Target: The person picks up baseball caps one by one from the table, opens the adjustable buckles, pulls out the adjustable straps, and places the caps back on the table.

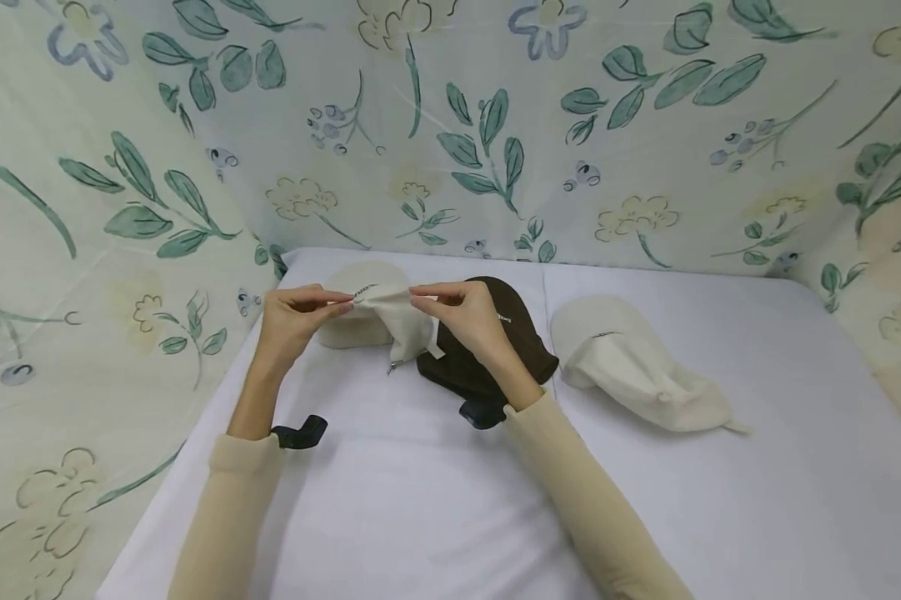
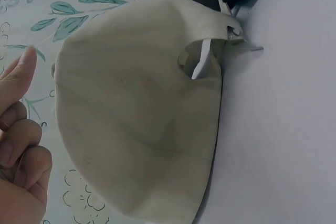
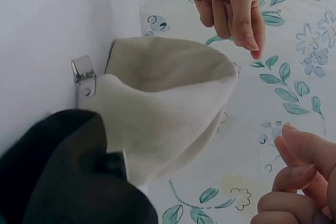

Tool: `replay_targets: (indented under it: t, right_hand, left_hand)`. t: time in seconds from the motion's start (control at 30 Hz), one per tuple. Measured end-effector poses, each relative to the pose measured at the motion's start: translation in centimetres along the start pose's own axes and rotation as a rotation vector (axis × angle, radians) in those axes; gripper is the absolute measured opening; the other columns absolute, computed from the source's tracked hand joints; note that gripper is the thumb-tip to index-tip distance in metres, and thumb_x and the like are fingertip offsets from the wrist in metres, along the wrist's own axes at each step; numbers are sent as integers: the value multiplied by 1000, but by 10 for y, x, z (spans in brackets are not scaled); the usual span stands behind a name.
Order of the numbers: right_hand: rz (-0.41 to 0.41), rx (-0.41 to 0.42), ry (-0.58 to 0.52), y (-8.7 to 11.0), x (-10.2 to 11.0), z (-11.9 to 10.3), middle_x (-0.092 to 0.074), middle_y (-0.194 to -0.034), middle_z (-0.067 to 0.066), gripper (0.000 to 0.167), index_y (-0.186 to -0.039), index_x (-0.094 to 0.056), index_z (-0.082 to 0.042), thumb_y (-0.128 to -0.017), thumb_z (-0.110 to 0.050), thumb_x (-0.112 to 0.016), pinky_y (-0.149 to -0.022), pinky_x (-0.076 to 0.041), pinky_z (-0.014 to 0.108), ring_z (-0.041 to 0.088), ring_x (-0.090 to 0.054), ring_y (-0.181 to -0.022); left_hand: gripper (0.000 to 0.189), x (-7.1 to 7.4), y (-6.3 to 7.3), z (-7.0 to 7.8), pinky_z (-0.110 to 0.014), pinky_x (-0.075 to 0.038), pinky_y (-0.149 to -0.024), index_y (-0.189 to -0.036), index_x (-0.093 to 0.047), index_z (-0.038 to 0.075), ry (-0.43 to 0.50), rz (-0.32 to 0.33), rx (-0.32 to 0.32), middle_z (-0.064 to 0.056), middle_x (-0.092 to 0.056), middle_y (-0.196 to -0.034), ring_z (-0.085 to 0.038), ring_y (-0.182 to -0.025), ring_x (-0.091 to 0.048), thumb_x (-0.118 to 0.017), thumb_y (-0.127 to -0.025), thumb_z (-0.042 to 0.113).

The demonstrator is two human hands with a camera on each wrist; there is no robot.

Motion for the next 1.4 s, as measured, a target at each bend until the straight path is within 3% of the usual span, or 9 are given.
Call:
replay_targets:
  t: [0.07,0.27,0.5,0.67,0.77,0.87,0.97,1.13,1.4]
  right_hand:
    - [11,-9,-5,4,11,2,-57,-65,-4,20,-110,-83,-16,-92,-23,-80,-57,-35,22,11,-39,-60]
    - [25,-49,2,18,41,10,-76,-107,5,25,-115,-81,-16,-92,-26,-80,-81,-48,27,14,-54,-90]
    - [14,-107,39,43,66,15,-77,-114,-5,26,-116,-81,-21,-92,-32,-80,-91,-47,31,14,-55,-100]
    - [8,-129,62,64,81,18,-76,-100,-3,31,-118,-80,-15,-92,-31,-80,-86,-49,25,13,-55,-92]
    - [8,-139,82,75,90,24,-69,-86,-3,32,-118,-80,-13,-91,-31,-81,-75,-46,21,11,-51,-81]
    - [9,-147,116,83,100,31,-70,-89,-6,34,-118,-80,-12,-91,-32,-81,-71,-43,20,10,-49,-81]
    - [15,-164,151,92,110,38,-74,-98,-8,35,-118,-80,-12,-91,-34,-81,-67,-40,20,11,-49,-84]
    - [2,-162,173,103,120,42,-71,-91,-3,33,-117,-80,-12,-90,-31,-82,-58,-32,23,11,-45,-76]
    - [-137,-102,148,105,114,50,-55,-69,-3,28,-116,-80,-10,-89,-16,-83,-55,-32,21,6,-44,-64]
  left_hand:
    - [19,-7,1,3,-16,-52,-66,-99,-77,-13,23,-18,-20,0,-76,-82,-9,-75,-64,-81,-86,-1]
    - [15,-31,4,11,-16,-40,-59,-98,-78,-11,-19,-56,-63,-4,-72,-78,-10,-67,-48,-81,-86,-2]
    - [14,-61,7,15,-16,-37,-54,-96,-79,-9,0,-112,-93,-15,-72,-79,-8,-62,-47,-82,-84,-2]
    - [12,-87,9,16,-16,-34,-53,-93,-78,-12,17,-188,-115,-6,-72,-75,-6,-59,-42,-81,-82,-10]
    - [13,-102,13,17,-16,-33,-53,-94,-79,-11,15,-230,-95,-2,-74,-78,-5,-59,-42,-81,-81,-10]
    - [14,-115,16,16,-16,-33,-53,-95,-80,-9,21,-272,-50,-4,-75,-81,-4,-61,-47,-82,-82,-7]
    - [15,-126,18,12,-18,-28,-53,-97,-80,-6,9,-308,-23,-3,-66,-70,-5,-59,-40,-83,-83,-2]
    - [17,-144,20,8,-21,-28,-55,-98,-80,-7,-18,-369,-53,2,-46,-60,-10,-60,-34,-84,-82,-2]
    - [20,-167,27,-1,-20,-28,-53,-97,-81,-6,-70,-490,-109,3,-38,-59,-8,-56,-32,-87,-78,-2]
Point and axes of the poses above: each hand's wrist, its own y-axis away from the middle knuckle, its own x-axis out of the back of the hand, z = x × y, the point moved 5 cm from there along -y, towards the middle knuckle
